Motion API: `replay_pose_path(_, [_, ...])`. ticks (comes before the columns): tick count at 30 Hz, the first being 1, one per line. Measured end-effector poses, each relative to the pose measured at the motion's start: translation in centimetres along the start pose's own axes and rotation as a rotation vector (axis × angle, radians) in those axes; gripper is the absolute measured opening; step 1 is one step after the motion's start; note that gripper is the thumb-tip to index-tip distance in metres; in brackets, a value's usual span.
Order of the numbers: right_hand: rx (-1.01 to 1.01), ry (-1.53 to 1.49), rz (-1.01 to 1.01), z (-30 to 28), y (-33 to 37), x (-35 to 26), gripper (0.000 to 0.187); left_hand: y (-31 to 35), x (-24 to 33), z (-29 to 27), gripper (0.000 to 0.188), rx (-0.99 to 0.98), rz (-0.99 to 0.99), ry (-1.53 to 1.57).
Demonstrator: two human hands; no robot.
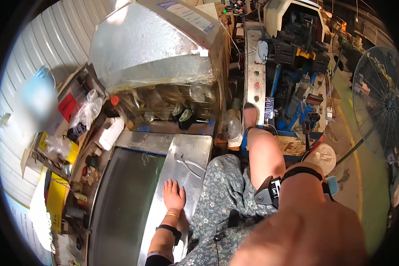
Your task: Placing shoe uppers on lasts into a shaping machine and removing them once processed.
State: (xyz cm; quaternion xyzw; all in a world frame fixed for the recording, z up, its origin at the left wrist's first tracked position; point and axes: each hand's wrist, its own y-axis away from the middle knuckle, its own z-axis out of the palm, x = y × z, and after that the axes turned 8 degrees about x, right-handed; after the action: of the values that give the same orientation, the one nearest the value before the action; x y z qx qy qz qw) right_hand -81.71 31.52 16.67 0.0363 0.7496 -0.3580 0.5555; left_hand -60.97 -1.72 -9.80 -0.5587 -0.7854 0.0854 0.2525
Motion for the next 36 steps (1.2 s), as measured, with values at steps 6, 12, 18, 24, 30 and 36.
replay_pose_path(6, [0.444,1.741,0.266,-22.0,-2.8,34.6,0.017,-0.2,-0.1,0.1,0.052,-0.004,0.006,0.008])
replay_pose_path(12, [0.582,1.752,0.233,-28.6,-1.8,46.3,0.013,-0.5,0.2,-0.2,0.052,-0.048,0.003,-0.029])
replay_pose_path(18, [0.503,1.667,0.509,-28.1,-1.4,45.5,0.014,-0.8,0.6,-0.8,0.052,-0.077,0.004,-0.04])
replay_pose_path(24, [0.635,1.708,0.277,-29.0,-1.9,46.4,0.016,-1.1,0.8,-1.0,0.05,-0.066,0.006,-0.013])
replay_pose_path(30, [0.747,1.691,0.248,-27.4,-1.7,44.5,0.012,-0.9,0.4,-0.7,0.051,-0.047,0.016,-0.024])
replay_pose_path(36, [0.559,1.882,0.385,-26.6,-1.8,43.8,0.011,-0.6,0.4,-0.9,0.051,-0.084,-0.005,-0.014])
